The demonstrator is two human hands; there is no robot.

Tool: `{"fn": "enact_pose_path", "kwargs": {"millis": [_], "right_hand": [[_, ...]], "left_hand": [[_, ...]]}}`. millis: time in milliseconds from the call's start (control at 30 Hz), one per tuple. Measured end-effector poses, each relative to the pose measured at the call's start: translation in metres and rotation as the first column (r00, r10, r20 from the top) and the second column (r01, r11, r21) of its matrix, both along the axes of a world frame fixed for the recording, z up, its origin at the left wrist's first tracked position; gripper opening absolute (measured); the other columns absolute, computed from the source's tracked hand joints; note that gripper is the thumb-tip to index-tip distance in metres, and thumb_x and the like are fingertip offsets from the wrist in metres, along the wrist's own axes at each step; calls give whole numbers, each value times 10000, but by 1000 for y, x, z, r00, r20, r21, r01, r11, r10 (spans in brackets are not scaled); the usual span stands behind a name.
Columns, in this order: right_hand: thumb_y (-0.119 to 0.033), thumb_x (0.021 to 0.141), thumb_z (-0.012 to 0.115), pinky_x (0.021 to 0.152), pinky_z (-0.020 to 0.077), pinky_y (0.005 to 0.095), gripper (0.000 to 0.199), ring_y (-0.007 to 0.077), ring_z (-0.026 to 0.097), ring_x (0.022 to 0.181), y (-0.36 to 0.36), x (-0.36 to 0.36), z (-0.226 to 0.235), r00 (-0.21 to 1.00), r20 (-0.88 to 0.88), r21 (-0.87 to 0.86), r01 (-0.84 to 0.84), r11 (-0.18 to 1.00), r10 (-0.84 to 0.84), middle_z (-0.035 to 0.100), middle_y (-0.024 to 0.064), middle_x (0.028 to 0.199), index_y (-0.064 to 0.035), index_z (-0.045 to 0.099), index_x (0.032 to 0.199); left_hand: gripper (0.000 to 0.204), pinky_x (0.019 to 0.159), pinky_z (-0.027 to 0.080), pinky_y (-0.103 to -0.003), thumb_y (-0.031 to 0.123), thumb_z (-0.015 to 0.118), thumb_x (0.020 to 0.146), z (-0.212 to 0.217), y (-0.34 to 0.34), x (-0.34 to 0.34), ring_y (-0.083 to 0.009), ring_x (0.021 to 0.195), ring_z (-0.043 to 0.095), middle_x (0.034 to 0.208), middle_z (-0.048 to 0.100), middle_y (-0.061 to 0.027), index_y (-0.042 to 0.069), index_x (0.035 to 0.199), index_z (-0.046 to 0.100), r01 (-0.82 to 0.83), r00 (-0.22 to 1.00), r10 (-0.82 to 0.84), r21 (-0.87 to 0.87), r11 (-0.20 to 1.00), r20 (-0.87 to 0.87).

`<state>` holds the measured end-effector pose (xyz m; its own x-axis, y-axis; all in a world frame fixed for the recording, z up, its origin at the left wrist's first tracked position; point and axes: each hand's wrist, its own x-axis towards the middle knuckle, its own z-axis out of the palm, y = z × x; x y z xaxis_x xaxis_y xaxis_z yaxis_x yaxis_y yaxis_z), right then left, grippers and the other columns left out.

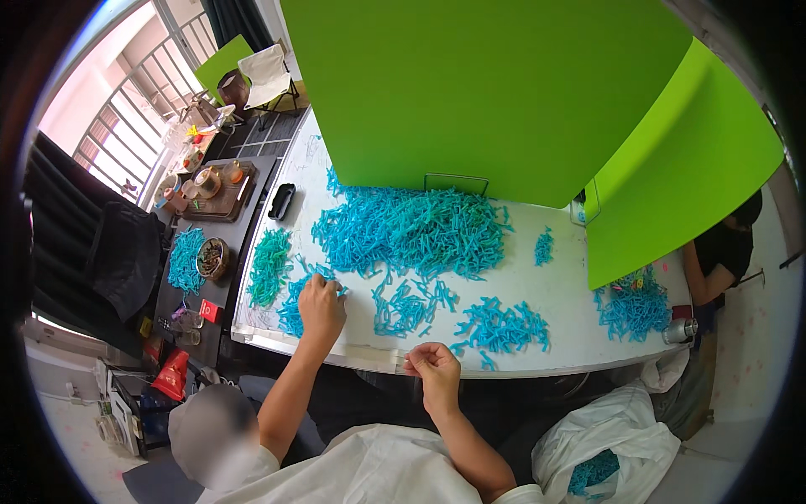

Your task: Picking up and sorting small pieces of shredded blue paper from a desk.

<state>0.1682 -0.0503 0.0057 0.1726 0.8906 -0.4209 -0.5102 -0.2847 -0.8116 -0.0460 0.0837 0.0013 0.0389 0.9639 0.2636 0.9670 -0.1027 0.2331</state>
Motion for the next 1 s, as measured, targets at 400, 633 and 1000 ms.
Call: {"fn": "enact_pose_path", "kwargs": {"millis": [400,633,1000], "right_hand": [[-8,888,710,768,558,248,101,125,664,860,11,-5,-3,980,197,278,-77,958,21,706,82,964,11,646,964],[-13,906,686,727,572,269,87,128,671,801,4,-15,-10,991,67,49,-120,992,116,692,78,921,7,651,983],[-56,918,683,642,565,253,108,138,677,722,0,-5,0,988,53,25,-149,989,148,696,77,872,-2,645,1003]], "left_hand": [[82,687,525,-353,3,700,813,26,-65,26,-256,745,670,846,672,-121,16,881,655,412,727,-211,-169,896,653],[160,688,546,-301,-24,719,815,33,-100,51,-208,789,675,969,670,-120,13,971,729,341,558,-52,-172,924,828],[68,731,568,-273,-33,687,887,6,-100,39,-126,845,657,944,692,-57,-18,952,673,469,259,216,-318,824,942]]}}
